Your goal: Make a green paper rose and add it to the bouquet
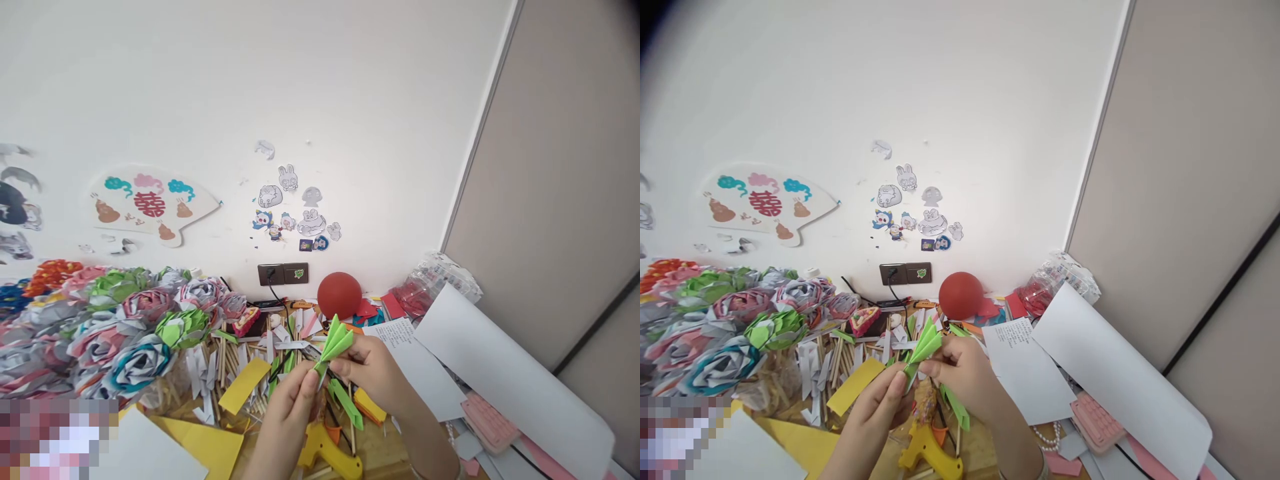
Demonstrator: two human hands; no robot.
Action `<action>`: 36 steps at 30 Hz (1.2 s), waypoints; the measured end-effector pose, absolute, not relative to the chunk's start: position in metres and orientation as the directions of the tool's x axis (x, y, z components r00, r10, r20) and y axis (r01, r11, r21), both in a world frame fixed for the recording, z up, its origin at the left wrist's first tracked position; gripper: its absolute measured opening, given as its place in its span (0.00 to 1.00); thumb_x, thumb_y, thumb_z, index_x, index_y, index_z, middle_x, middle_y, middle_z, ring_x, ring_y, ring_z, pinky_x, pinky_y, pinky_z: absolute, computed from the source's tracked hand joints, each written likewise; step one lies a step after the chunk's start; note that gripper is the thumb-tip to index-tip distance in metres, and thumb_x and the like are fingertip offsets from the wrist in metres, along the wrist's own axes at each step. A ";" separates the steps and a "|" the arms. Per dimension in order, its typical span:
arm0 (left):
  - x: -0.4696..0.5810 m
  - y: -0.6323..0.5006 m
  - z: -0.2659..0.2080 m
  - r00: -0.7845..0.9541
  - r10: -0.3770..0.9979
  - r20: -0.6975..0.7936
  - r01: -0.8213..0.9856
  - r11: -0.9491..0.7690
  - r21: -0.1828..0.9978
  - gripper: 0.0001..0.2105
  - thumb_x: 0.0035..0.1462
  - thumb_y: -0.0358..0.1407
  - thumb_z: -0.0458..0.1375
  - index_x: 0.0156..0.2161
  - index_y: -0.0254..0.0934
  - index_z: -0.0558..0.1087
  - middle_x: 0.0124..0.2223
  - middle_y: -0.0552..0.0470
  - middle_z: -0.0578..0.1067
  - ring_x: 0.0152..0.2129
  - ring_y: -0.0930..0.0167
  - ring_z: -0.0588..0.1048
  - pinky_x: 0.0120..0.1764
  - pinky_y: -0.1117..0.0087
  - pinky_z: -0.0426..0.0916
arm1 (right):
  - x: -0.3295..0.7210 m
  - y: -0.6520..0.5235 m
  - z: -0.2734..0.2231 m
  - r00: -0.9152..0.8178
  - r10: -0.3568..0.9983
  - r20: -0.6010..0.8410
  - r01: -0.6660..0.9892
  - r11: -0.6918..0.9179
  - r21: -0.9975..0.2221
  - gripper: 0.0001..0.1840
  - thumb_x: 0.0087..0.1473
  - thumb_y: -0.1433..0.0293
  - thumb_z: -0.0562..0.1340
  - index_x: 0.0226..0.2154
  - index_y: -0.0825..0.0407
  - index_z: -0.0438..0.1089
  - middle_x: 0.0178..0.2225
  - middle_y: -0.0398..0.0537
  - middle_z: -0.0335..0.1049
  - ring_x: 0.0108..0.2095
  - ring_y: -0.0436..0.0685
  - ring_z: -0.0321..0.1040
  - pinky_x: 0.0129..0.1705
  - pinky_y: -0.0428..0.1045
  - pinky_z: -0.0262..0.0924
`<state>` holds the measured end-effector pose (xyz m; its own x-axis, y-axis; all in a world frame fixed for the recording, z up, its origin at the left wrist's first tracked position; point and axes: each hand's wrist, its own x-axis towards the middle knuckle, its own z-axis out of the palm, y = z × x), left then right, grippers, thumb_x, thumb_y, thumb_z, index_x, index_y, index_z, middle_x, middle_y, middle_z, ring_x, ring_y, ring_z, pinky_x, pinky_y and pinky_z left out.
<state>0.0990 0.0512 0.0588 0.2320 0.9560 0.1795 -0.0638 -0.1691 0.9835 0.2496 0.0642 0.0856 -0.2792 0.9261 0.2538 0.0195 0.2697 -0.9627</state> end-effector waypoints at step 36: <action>0.105 0.032 0.060 0.821 0.552 0.149 -0.536 0.653 0.535 0.18 0.55 0.45 0.53 0.21 0.37 0.58 0.12 0.65 0.46 0.07 0.82 0.40 0.12 0.80 0.40 | 0.239 0.064 0.075 -0.421 0.856 0.299 -0.375 0.136 -0.917 0.21 0.32 0.55 0.71 0.22 0.54 0.69 0.17 0.40 0.63 0.19 0.47 0.57 0.22 0.44 0.54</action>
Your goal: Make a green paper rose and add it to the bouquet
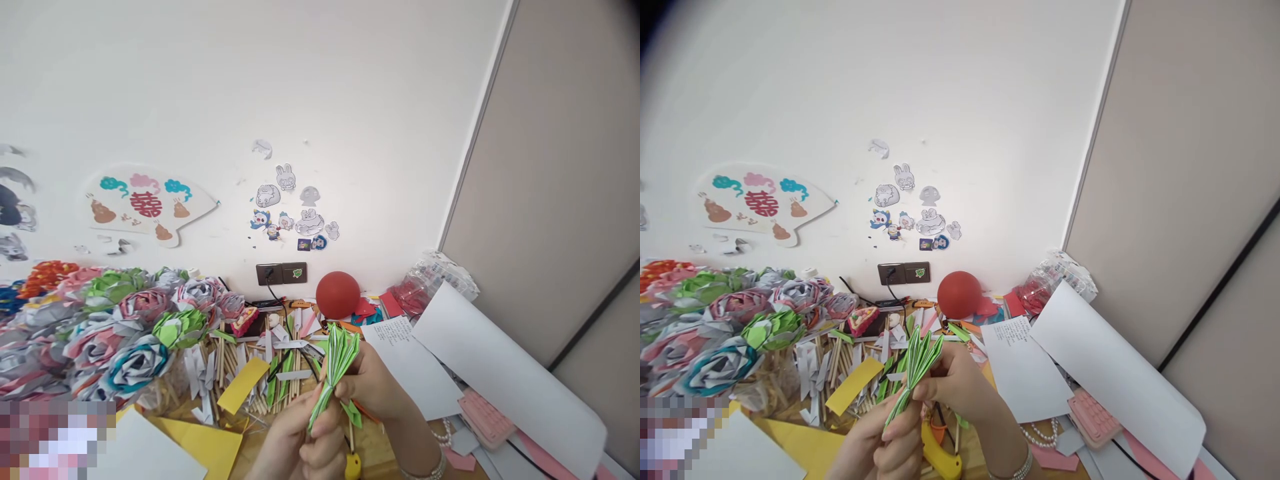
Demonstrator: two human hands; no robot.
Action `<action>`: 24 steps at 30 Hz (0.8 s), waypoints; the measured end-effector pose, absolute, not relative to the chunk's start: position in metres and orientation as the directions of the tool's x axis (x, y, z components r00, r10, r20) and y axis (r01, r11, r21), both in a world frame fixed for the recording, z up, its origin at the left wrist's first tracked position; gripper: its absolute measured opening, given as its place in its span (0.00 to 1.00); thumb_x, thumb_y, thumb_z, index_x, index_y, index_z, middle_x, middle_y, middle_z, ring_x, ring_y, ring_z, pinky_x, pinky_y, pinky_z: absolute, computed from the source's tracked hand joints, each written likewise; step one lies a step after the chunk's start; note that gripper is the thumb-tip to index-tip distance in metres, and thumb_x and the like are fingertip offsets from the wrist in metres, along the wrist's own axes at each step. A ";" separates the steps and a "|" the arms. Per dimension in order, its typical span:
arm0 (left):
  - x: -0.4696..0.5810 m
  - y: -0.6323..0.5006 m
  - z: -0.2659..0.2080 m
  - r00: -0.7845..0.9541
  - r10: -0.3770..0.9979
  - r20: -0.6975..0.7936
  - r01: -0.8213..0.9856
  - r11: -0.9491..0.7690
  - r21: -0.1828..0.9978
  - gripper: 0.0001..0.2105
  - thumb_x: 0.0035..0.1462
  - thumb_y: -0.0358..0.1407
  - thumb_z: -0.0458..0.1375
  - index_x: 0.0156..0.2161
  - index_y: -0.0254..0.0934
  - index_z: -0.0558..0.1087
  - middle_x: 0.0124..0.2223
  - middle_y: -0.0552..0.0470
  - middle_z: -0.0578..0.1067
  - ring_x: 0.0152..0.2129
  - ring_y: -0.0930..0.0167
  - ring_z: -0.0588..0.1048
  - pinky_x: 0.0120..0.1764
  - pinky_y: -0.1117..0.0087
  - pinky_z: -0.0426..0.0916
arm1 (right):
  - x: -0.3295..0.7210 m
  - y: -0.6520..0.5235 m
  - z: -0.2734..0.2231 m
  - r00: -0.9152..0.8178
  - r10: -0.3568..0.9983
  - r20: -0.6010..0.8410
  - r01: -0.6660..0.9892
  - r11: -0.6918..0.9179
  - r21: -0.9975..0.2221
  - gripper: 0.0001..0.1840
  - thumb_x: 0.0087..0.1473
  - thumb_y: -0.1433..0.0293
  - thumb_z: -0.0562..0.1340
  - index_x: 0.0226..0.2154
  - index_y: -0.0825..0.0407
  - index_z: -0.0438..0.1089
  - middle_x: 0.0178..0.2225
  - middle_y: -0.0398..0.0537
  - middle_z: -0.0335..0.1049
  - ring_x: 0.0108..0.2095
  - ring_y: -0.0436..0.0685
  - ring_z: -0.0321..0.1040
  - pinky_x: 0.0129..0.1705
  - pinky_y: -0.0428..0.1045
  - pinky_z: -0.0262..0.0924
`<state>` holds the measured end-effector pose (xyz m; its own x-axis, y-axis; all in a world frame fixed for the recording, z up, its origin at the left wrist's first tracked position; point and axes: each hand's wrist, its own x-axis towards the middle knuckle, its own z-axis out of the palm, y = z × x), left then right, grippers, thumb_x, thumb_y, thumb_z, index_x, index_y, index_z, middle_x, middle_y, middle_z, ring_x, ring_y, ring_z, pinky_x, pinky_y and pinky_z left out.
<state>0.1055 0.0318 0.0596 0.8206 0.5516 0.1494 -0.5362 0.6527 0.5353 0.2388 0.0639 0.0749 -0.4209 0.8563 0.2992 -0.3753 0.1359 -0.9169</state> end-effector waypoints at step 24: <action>0.104 0.034 0.066 0.387 0.921 0.050 -0.326 0.086 0.941 0.23 0.49 0.55 0.55 0.20 0.37 0.59 0.15 0.62 0.54 0.12 0.80 0.49 0.16 0.77 0.45 | 0.247 0.052 0.093 -0.264 0.900 0.348 0.129 0.390 -0.912 0.11 0.47 0.68 0.62 0.18 0.53 0.62 0.18 0.37 0.53 0.21 0.47 0.50 0.22 0.44 0.46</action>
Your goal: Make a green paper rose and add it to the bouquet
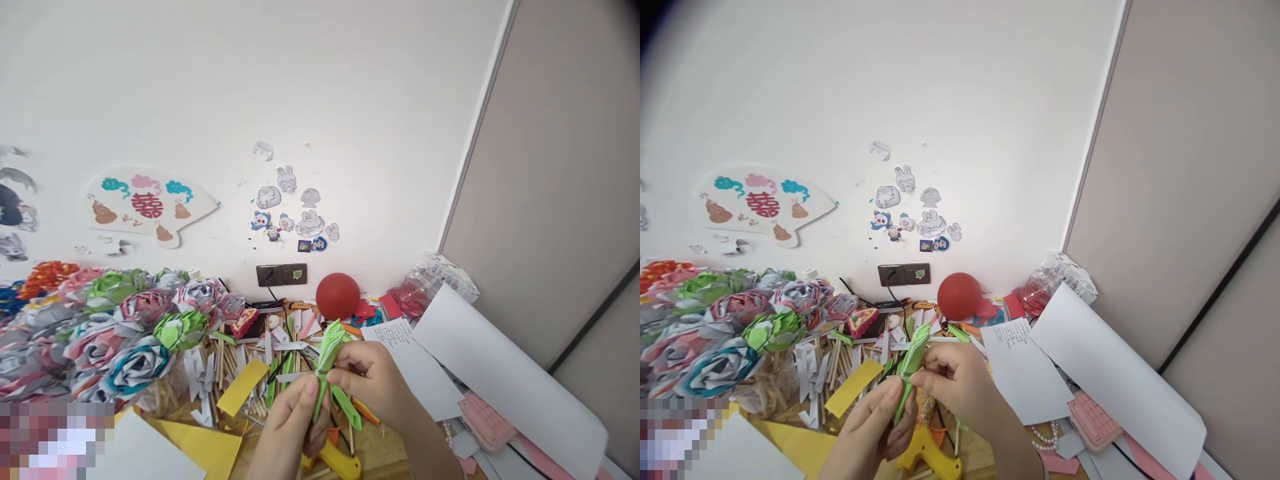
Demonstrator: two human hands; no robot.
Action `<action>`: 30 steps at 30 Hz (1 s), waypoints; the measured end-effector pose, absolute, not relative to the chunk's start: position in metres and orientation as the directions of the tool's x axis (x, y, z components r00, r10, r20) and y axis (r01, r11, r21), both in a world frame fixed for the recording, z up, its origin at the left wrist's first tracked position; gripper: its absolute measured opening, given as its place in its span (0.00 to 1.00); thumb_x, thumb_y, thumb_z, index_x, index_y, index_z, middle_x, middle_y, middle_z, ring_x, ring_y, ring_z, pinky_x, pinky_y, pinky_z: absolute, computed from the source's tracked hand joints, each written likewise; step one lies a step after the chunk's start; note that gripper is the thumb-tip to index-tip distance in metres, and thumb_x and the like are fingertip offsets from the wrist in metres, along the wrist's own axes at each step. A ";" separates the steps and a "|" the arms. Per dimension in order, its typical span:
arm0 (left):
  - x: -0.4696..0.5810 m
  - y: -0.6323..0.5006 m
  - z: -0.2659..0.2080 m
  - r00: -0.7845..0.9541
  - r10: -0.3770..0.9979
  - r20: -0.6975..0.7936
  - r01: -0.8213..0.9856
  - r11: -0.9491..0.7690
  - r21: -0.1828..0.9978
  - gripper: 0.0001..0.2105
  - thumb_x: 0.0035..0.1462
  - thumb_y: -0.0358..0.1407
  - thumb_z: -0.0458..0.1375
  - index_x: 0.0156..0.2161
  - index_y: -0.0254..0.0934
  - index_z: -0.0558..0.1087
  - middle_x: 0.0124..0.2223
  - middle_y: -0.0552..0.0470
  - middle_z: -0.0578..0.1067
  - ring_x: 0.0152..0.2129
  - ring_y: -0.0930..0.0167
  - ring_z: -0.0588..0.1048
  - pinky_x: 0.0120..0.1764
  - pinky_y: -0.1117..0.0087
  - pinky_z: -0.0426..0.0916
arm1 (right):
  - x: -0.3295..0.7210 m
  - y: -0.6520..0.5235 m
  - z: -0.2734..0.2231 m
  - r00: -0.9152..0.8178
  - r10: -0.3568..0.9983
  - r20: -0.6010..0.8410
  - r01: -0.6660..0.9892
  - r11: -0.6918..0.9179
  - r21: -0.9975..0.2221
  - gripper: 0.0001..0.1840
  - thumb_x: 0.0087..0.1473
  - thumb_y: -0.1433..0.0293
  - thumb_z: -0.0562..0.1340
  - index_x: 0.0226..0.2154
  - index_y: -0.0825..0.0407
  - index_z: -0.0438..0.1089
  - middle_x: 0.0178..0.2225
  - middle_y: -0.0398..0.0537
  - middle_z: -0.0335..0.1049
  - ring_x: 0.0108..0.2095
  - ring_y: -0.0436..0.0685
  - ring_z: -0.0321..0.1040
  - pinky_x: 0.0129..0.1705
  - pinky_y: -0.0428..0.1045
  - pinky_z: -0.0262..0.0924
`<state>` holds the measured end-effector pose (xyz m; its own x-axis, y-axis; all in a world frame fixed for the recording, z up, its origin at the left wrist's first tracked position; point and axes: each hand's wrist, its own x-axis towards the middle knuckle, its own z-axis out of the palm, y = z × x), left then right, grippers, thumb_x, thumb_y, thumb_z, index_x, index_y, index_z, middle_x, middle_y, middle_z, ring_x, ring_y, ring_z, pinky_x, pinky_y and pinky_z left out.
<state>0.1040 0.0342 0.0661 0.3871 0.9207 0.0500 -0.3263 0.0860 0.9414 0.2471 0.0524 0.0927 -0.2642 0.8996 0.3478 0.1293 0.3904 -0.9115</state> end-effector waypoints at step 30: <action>0.076 0.071 0.060 0.210 0.967 0.145 0.105 -0.170 0.980 0.18 0.50 0.49 0.55 0.39 0.39 0.73 0.36 0.49 0.76 0.34 0.64 0.72 0.36 0.69 0.67 | 0.233 0.075 0.071 -0.080 0.966 0.245 0.354 0.257 -0.899 0.14 0.44 0.71 0.64 0.17 0.53 0.58 0.17 0.35 0.50 0.21 0.47 0.48 0.22 0.43 0.43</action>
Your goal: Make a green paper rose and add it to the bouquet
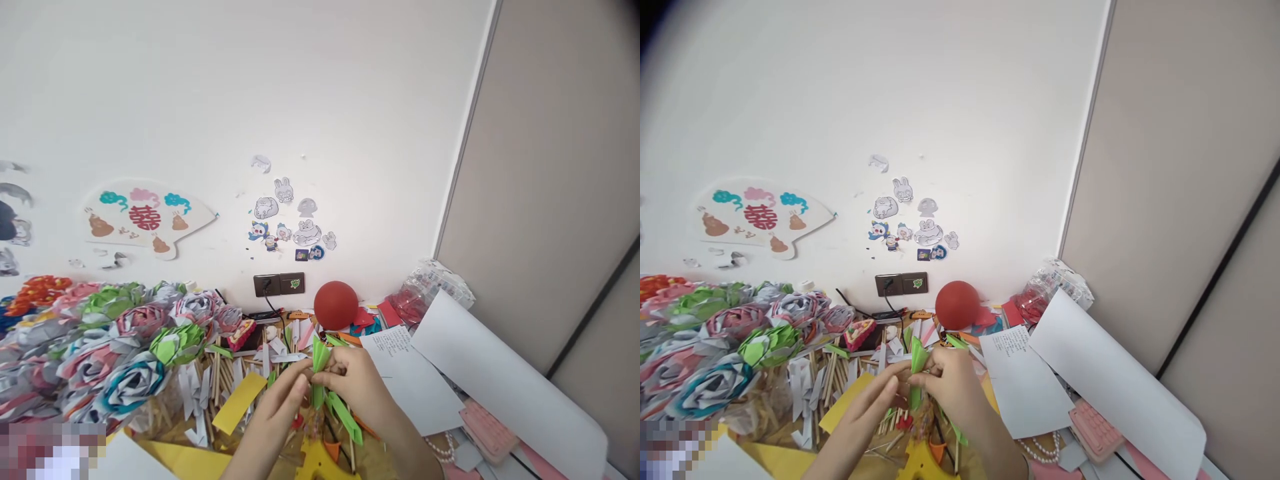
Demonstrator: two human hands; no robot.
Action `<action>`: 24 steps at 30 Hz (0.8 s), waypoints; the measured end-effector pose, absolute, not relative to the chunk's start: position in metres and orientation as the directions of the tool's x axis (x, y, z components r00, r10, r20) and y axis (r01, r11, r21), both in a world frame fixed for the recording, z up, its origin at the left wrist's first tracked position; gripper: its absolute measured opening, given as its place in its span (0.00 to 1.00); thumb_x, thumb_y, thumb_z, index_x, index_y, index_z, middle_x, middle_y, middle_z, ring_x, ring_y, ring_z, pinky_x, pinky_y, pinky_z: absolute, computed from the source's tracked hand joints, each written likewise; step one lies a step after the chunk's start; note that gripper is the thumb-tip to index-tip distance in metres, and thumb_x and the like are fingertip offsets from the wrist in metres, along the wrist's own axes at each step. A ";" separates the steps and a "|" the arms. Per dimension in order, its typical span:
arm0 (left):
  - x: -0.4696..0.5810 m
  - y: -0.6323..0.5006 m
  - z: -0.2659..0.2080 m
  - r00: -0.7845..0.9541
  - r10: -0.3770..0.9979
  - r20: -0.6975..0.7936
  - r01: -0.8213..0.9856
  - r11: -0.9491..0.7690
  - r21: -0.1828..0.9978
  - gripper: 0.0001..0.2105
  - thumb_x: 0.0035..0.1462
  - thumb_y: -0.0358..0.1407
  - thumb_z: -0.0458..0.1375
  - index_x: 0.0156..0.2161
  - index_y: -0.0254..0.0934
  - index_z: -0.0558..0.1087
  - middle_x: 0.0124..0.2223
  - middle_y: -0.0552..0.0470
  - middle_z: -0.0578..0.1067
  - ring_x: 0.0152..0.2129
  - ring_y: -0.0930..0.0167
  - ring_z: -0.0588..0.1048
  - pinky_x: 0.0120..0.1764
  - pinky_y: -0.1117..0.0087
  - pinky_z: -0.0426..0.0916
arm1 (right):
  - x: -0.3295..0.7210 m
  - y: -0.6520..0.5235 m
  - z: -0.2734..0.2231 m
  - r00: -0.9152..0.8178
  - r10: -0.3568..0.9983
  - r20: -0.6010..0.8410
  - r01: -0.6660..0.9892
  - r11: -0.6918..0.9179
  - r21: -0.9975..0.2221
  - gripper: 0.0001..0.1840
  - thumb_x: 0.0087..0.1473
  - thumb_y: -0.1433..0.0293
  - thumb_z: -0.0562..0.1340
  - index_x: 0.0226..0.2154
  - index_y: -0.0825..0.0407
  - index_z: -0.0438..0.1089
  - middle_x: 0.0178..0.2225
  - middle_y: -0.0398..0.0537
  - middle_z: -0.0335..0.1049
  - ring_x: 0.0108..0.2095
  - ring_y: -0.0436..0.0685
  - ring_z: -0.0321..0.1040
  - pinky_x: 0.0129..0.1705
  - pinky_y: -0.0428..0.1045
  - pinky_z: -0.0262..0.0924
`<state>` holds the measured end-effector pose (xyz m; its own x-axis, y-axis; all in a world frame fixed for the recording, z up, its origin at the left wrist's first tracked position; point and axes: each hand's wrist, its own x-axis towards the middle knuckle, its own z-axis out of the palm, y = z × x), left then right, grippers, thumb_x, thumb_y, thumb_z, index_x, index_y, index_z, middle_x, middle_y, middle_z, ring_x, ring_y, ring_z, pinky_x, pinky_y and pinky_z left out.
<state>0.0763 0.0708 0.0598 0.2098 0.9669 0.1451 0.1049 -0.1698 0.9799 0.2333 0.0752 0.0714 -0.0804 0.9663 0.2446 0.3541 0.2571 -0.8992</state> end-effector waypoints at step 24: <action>0.072 0.077 0.053 0.288 0.928 0.238 0.440 -0.349 0.827 0.22 0.49 0.56 0.49 0.19 0.39 0.56 0.19 0.60 0.55 0.18 0.74 0.56 0.22 0.74 0.52 | 0.255 0.069 0.082 -0.442 0.790 0.425 0.611 0.612 -0.502 0.06 0.50 0.67 0.65 0.29 0.51 0.67 0.30 0.41 0.65 0.34 0.53 0.62 0.35 0.45 0.56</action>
